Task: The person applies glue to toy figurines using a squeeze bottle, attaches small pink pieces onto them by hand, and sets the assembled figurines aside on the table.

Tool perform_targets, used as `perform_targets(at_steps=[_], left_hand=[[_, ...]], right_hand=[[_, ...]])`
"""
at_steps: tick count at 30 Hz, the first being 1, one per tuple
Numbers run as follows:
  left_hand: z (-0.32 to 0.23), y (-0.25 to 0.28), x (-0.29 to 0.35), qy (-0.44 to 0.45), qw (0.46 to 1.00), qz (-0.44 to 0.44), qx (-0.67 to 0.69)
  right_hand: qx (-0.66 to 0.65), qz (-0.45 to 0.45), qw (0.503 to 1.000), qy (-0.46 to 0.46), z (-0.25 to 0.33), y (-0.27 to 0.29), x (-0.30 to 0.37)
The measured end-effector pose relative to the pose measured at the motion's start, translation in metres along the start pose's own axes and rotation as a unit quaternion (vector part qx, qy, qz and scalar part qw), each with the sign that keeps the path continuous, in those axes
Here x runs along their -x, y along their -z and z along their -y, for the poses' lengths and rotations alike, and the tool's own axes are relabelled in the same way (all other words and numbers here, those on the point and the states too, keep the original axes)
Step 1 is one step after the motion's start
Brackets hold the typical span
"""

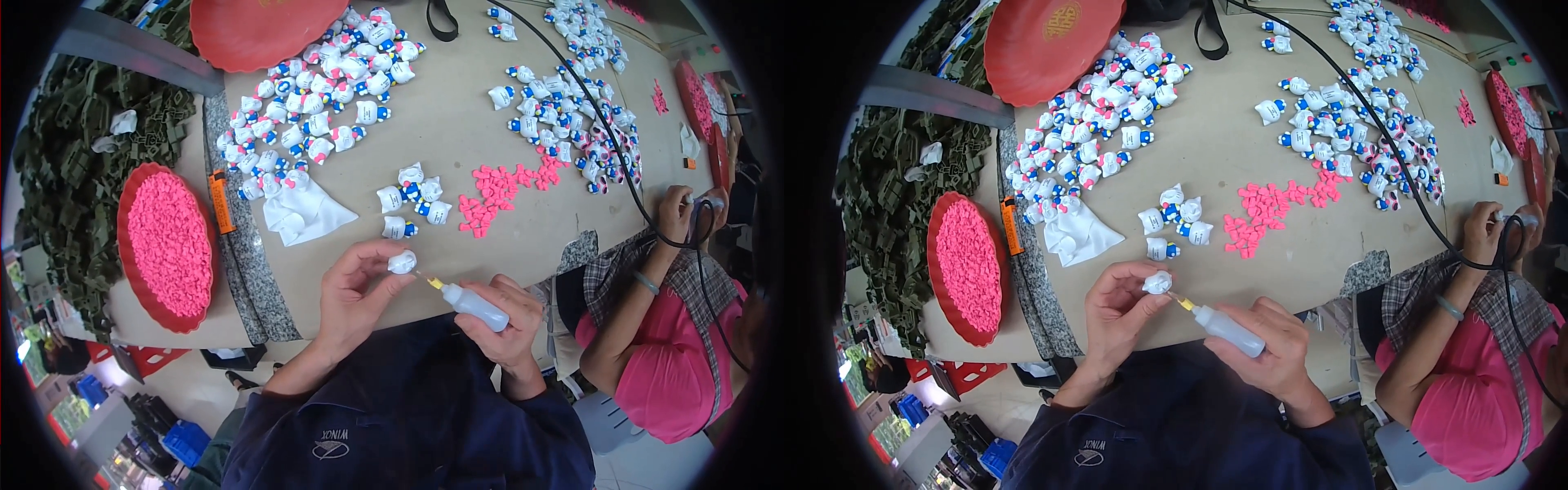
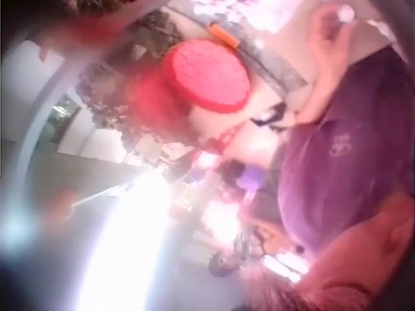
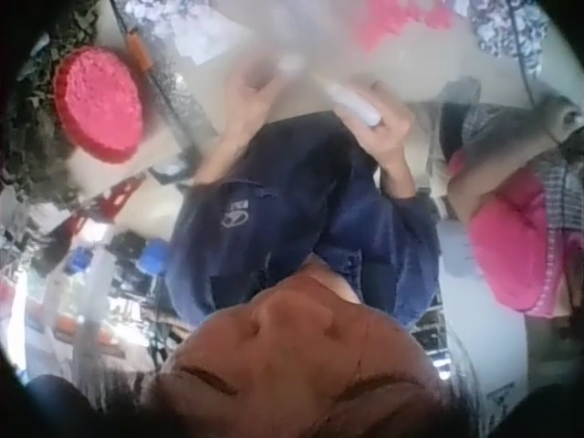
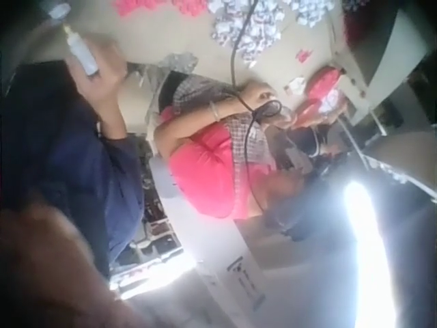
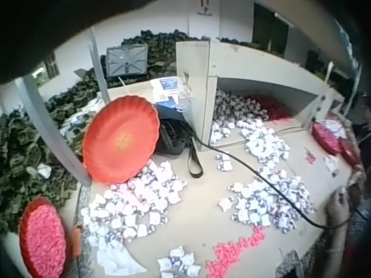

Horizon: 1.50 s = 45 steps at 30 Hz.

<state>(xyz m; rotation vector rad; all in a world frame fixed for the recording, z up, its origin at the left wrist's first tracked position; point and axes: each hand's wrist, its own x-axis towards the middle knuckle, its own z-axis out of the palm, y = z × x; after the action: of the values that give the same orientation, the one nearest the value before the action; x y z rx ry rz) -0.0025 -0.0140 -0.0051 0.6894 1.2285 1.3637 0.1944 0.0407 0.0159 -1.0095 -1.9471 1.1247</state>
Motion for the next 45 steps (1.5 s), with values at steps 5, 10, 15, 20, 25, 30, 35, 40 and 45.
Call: perform_targets(at_steps=[5,10,15,20,25,30,35,40,45], left_hand=[[0.001,0.000,0.001,0.004,1.000,-0.003,0.001],[0.001,-0.001,0.001,0.001,1.000,0.000,0.007],[0.000,-0.002,0.001,0.009,1.000,-0.001,0.004],[0.000,-0.001,0.000,0.014,1.000,-0.003,0.006],[0.001,-0.001,-0.001,0.015,1.000,0.013,0.015],[-0.001,0.002,0.004,0.046,0.999,0.022,0.018],[-0.002,0.006,0.015,0.075,0.997,0.007,0.012],[-0.001,0.003,0.014,0.082,0.997,0.015,-0.004],[-0.002,0.004,0.017,0.083,0.996,0.017,-0.003]], right_hand=[[-0.002,0.017,1.000,-0.012,-0.002,-0.001,0.001],[-0.008,0.004,1.000,-0.006,0.003,0.001,-0.004],[-0.017,0.008,1.000,-0.002,0.002,0.000,-0.001],[-0.008,0.016,1.000,-0.024,0.001,0.001,0.000],[-0.036,-0.019,0.998,-0.051,0.005,0.006,-0.003],[-0.120,-0.117,0.974,-0.156,0.002,0.004,-0.004],[0.013,-0.119,0.992,-0.044,-0.006,-0.010,-0.015],[0.116,-0.094,0.989,-0.021,-0.018,-0.028,-0.021],[0.012,-0.155,0.987,-0.043,-0.009,-0.010,-0.019]])
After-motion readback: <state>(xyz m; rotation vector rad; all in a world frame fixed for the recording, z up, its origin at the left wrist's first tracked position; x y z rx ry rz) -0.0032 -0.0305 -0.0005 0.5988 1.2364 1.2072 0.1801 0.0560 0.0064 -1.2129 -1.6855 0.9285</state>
